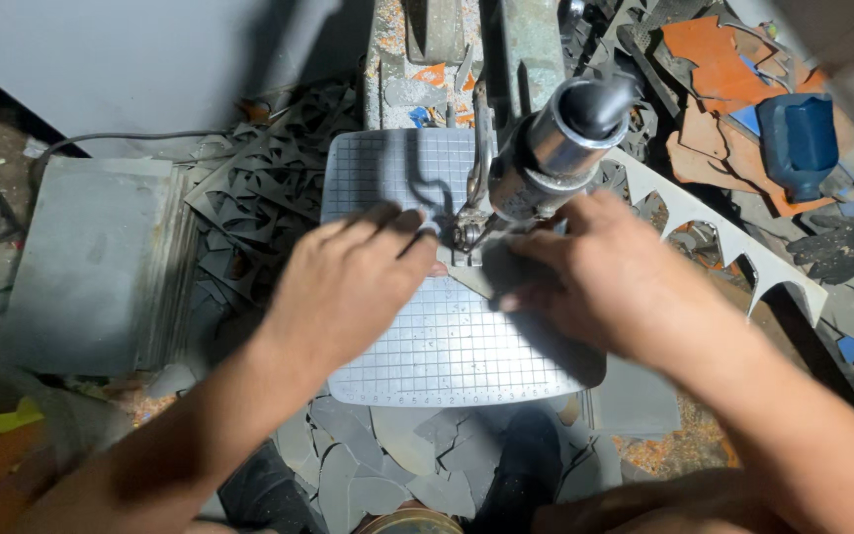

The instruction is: The person uses a band saw to cut a gray sheet material along a curved line. They guide the sheet with both hands, rotate it to follow the cut path, and remove the cut piece after completion.

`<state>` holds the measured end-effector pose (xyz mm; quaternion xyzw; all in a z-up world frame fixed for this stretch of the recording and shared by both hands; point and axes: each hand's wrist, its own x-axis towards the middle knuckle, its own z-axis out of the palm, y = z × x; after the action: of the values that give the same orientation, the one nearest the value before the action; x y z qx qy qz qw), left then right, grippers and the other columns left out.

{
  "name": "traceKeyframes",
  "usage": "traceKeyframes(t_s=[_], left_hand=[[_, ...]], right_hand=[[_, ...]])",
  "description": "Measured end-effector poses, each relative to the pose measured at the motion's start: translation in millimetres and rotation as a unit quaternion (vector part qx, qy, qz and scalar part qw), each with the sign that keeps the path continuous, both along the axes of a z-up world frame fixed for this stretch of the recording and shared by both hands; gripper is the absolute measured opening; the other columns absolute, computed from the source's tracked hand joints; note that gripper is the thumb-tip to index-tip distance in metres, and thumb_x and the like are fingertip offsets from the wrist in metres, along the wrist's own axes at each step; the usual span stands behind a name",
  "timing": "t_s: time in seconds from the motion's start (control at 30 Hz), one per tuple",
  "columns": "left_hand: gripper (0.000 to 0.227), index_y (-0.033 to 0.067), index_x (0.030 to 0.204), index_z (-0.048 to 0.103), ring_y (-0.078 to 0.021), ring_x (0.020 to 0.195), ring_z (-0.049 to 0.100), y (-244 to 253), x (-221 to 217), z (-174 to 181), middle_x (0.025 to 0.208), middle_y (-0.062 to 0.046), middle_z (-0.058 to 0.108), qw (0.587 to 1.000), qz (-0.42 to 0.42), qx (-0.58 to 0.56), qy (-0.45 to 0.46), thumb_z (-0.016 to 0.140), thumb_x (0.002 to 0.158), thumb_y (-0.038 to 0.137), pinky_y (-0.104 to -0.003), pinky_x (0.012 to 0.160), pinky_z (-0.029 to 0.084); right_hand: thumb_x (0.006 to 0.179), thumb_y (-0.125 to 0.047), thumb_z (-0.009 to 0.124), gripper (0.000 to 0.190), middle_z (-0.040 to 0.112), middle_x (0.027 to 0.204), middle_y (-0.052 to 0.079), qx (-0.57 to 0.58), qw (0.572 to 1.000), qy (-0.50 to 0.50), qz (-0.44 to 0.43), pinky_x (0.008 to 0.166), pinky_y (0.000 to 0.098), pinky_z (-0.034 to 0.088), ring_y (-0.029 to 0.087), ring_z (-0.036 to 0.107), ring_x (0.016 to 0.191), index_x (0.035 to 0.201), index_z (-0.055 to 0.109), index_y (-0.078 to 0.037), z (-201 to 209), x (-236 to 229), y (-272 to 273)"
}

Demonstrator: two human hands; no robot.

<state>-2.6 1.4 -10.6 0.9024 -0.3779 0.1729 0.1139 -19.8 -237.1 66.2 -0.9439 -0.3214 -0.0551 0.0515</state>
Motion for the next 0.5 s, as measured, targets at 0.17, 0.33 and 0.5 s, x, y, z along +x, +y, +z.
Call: traceKeyframes(t_s=[0.17, 0.33, 0.5], left_hand=[[0.061, -0.0095, 0.127, 0.063, -0.0345, 0.13, 0.054, -11.1, -44.9, 1.7, 0.135, -0.022, 0.062, 0.998, 0.037, -0.01, 0.049, 0.053, 0.097, 0.042, -0.053, 0.11, 0.038], [0.082, -0.0139, 0.135, 0.049, -0.0404, 0.143, 0.036, -25.7, -48.5, 2.9, 0.147, -0.029, 0.044, 0.988, 0.072, 0.032, 0.131, 0.046, 0.093, 0.056, -0.063, 0.111, 0.021], [0.083, -0.0162, 0.135, 0.049, -0.0409, 0.139, 0.038, -30.8, -41.4, 9.9, 0.148, -0.033, 0.043, 0.988, 0.08, 0.068, 0.111, 0.044, 0.095, 0.057, -0.058, 0.114, 0.021]], right_hand=[[0.056, -0.04, 0.092, 0.067, 0.07, 0.107, 0.015, 0.06, 0.983, 0.125, 0.122, 0.081, 0.0473, 0.055, 0.036, 0.067, 0.096, 0.11, 0.073, -0.006, 6.3, 49.3, -19.4], [0.042, -0.039, 0.098, 0.079, 0.073, 0.092, 0.007, 0.091, 0.957, 0.274, -0.038, 0.074, 0.0383, 0.058, 0.023, 0.071, 0.081, 0.109, 0.07, -0.008, -20.5, 61.8, -26.9], [0.046, -0.038, 0.1, 0.071, 0.073, 0.098, 0.009, 0.133, 0.967, 0.216, 0.017, 0.077, 0.0398, 0.056, 0.026, 0.069, 0.09, 0.104, 0.072, -0.008, -24.7, 56.5, -30.0]])
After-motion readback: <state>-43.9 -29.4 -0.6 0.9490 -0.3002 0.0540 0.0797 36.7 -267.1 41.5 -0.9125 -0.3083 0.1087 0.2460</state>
